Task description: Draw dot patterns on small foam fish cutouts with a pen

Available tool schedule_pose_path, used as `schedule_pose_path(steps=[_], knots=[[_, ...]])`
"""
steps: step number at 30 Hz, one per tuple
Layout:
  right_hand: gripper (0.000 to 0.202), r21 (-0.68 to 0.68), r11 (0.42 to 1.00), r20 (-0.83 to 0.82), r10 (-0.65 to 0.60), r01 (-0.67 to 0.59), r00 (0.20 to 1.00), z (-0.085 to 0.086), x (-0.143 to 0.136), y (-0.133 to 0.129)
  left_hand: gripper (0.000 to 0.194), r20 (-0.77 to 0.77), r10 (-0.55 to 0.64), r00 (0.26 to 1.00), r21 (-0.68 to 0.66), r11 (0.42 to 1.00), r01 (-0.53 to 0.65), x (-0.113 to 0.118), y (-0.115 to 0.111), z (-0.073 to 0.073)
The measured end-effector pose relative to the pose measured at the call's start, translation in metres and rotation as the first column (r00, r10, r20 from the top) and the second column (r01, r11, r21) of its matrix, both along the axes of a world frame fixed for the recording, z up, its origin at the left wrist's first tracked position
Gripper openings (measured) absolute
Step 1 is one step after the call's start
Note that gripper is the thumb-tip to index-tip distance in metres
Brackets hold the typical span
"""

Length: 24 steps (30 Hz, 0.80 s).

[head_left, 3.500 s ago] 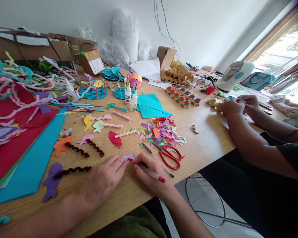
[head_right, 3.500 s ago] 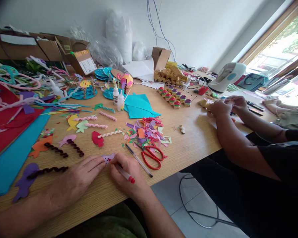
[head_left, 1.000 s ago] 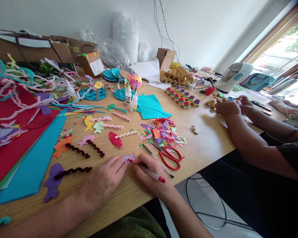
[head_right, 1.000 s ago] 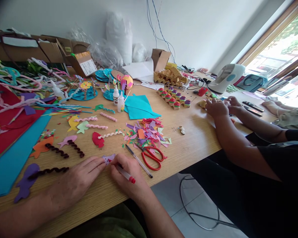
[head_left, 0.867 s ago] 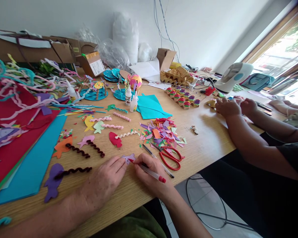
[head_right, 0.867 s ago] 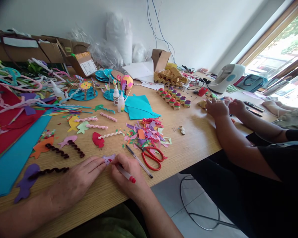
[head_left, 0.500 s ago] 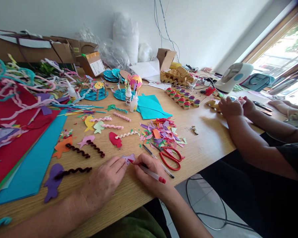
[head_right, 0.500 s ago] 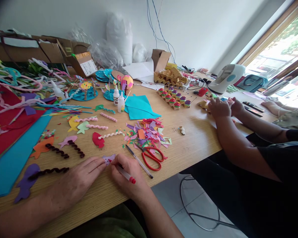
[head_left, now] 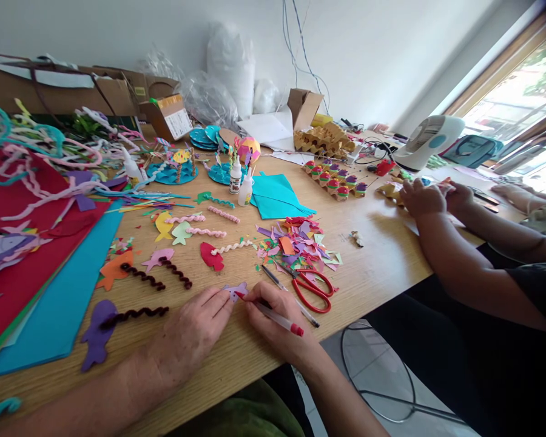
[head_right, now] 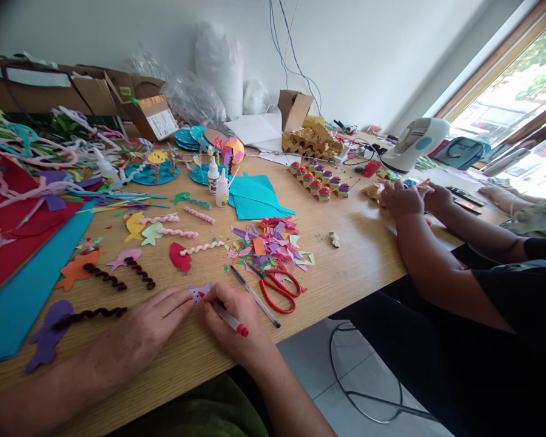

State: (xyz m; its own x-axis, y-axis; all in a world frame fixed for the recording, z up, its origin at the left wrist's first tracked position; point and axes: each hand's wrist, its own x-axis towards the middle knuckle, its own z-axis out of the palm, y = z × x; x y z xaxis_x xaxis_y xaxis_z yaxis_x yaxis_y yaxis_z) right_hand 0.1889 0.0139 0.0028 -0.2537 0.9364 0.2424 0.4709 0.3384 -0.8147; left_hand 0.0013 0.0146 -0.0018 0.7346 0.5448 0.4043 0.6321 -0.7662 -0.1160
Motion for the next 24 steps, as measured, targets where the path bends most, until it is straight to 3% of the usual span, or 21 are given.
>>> schedule_pose_path(steps=[24], knots=[[0.01,0.006,1.0,-0.006,-0.013,0.013,1.0,0.0017,-0.0007,0.0,0.039,0.046,-0.011,0.999,0.022,1.0,0.01,0.003,0.0003,0.0042]])
